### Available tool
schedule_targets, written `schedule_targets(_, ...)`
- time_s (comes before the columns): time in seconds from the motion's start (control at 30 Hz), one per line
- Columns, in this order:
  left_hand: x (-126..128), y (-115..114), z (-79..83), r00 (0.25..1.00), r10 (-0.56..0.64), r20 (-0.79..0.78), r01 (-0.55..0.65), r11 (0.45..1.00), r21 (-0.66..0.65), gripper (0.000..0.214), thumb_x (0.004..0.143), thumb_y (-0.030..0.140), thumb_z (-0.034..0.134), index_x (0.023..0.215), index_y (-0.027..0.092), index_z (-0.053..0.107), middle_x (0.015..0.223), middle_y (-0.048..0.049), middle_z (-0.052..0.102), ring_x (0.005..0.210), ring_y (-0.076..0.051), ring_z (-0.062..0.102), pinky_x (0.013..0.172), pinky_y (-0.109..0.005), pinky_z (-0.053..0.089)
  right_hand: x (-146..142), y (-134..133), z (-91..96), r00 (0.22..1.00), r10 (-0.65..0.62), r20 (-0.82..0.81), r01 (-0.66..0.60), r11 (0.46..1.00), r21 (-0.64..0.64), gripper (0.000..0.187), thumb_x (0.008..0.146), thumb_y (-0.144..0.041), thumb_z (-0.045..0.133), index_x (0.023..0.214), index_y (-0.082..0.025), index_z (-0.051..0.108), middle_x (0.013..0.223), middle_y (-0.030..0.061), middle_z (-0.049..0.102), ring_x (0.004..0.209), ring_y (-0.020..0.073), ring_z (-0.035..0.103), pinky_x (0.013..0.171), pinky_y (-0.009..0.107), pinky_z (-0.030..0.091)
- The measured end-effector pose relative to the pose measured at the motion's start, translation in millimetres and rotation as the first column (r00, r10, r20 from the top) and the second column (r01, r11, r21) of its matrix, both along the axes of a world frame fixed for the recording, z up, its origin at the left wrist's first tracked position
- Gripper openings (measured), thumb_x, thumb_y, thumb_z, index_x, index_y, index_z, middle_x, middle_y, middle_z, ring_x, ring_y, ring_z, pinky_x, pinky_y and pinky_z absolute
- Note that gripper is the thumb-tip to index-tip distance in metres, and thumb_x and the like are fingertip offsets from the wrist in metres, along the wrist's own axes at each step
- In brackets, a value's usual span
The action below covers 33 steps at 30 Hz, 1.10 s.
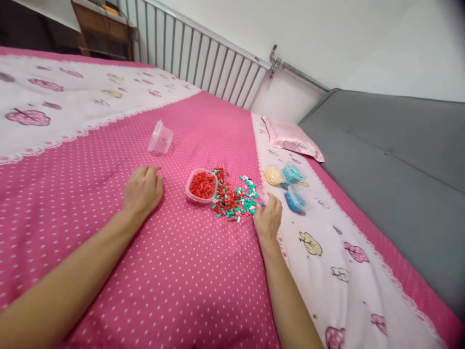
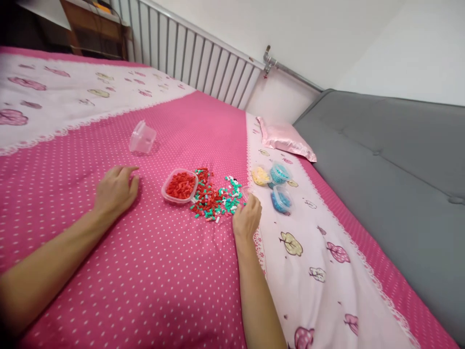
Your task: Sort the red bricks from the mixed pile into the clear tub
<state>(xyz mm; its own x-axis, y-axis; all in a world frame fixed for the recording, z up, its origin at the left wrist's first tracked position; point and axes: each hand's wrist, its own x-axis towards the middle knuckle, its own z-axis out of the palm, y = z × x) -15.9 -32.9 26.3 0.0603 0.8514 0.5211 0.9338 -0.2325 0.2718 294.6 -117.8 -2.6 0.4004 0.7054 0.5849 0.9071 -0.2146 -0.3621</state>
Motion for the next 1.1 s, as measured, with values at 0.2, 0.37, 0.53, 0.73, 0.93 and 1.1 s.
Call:
schedule_targets(0.2, -26.7, -45.2, -17.6, 0.992, -0.049, -0.113, 0.029, 0.985, -0.172, 0.052, 0.088, 0.035, 0.024, 0.123, 0.004, 0.047, 0.125, -0.0193, 0.051, 0.121, -0.027, 0.041, 0.103, -0.040, 0.029, 1.3, -62.4, -20.6, 0.974, -0.229, -0.006, 0.227, 0.968, -0.110, 0.054, 0.081, -0.032, 0.042, 0.125, 0.000, 0.043, 0.118, 0.0226, 0.051, 0.111, 0.0328, 0.042, 0.096, 0.039, 0.029)
schedule_targets(0.37, -29.9, -63.3, -18.0, 0.987, -0.041, -0.154, -0.001, 0.965, -0.263, 0.062, 0.088, 0.042, 0.021, 0.134, 0.004, 0.038, 0.139, -0.0205, 0.039, 0.131, -0.031, 0.030, 0.107, -0.044, 0.021, -8.8, -97.9, -27.6, 0.942, -0.334, 0.031, 0.332, 0.913, -0.235, 0.057, 0.084, -0.041, 0.039, 0.125, -0.001, 0.046, 0.126, 0.0248, 0.046, 0.118, 0.0347, 0.038, 0.099, 0.043, 0.024)
schedule_targets(0.53, -35.7, -83.5, -15.4, 0.983, -0.056, -0.174, 0.009, 0.966, -0.260, 0.063, 0.088, 0.044, 0.019, 0.135, 0.006, 0.037, 0.140, -0.0190, 0.038, 0.131, -0.031, 0.030, 0.107, -0.044, 0.020, -22.5, -116.9, -23.1, 0.929, -0.368, 0.032, 0.354, 0.864, -0.358, 0.059, 0.087, -0.044, 0.034, 0.132, -0.007, 0.042, 0.135, 0.0214, 0.041, 0.125, 0.0340, 0.033, 0.101, 0.044, 0.020)
schedule_targets(0.73, -40.0, -99.1, -12.6, 0.984, -0.057, -0.171, 0.016, 0.972, -0.233, 0.061, 0.088, 0.042, 0.019, 0.134, 0.007, 0.039, 0.139, -0.0195, 0.039, 0.131, -0.029, 0.031, 0.107, -0.043, 0.019, -33.8, -131.2, -16.9, 0.934, -0.357, 0.033, 0.341, 0.856, -0.387, 0.057, 0.088, -0.042, 0.032, 0.133, -0.010, 0.042, 0.136, 0.0201, 0.040, 0.126, 0.0322, 0.033, 0.101, 0.044, 0.019)
schedule_targets(0.93, -40.9, -102.8, -12.6, 0.981, -0.053, -0.184, 0.011, 0.974, -0.225, 0.060, 0.088, 0.042, 0.021, 0.134, 0.009, 0.040, 0.139, -0.0181, 0.040, 0.130, -0.029, 0.033, 0.106, -0.044, 0.022, -38.1, -135.8, -14.3, 0.928, -0.371, 0.039, 0.357, 0.854, -0.379, 0.053, 0.088, -0.039, 0.034, 0.131, -0.011, 0.045, 0.135, 0.0180, 0.042, 0.125, 0.0301, 0.035, 0.102, 0.042, 0.018)
schedule_targets(1.1, -40.1, -103.3, -11.7, 0.982, -0.051, -0.183, 0.012, 0.978, -0.208, 0.061, 0.087, 0.043, 0.021, 0.133, 0.007, 0.041, 0.137, -0.0190, 0.041, 0.129, -0.031, 0.034, 0.106, -0.043, 0.022, -37.3, -135.1, -15.6, 0.929, -0.369, 0.022, 0.353, 0.868, -0.349, 0.051, 0.087, -0.037, 0.035, 0.130, -0.011, 0.047, 0.133, 0.0183, 0.044, 0.123, 0.0284, 0.036, 0.101, 0.041, 0.019)
